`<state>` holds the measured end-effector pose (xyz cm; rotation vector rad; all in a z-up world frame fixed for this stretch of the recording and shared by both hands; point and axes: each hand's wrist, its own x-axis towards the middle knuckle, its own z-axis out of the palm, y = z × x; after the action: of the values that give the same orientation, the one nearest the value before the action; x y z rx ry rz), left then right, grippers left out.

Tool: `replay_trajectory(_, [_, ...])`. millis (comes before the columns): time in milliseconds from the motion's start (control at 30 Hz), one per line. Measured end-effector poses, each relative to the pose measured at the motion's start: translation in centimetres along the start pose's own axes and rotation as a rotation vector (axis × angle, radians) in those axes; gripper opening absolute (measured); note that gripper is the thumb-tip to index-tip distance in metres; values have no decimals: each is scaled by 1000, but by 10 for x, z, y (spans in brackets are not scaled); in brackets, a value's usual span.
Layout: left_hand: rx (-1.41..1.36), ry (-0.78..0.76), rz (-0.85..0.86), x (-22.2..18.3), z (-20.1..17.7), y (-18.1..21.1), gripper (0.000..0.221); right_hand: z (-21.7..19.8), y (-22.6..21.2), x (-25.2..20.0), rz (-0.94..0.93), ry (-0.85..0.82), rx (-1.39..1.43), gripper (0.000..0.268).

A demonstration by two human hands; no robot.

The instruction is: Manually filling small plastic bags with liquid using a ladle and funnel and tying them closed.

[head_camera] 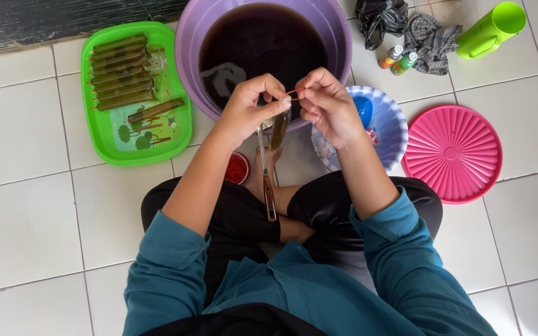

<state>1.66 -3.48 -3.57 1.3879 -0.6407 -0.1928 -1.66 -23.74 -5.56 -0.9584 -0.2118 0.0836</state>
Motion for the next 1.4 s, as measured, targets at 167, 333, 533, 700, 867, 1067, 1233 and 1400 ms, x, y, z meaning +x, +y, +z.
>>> replay_trajectory(167, [117,8,98,3,-15,24,10,0,-11,-5,251,-130,631,13])
replay_trajectory(333, [484,-15,-17,22,-31,35,18,1,-30,-18,262,-47,927,17])
replay_trajectory(533, [162,-324,234,51,30,64,9,131,7,-76,-656,193,170,27])
replay_trajectory(700, [35,-543,234,40,28,117,6,107,59,-50,-962,10,-454,7])
replay_trajectory(867, [16,-556,139,47,-3,96,8,40,23,-15,-518,-12,-908,12])
replay_trajectory(1067, [380,-180,-193,51,8,51,16,64,-8,-8,-480,371,-91,7])
replay_trajectory(1233, [114,-221,42,47,6,76,15,94,52,-21,-457,-71,71,14])
replay_trajectory(1400, [43,-288,-19,32,-1,68,12,7,23,-1,-157,-4,465,21])
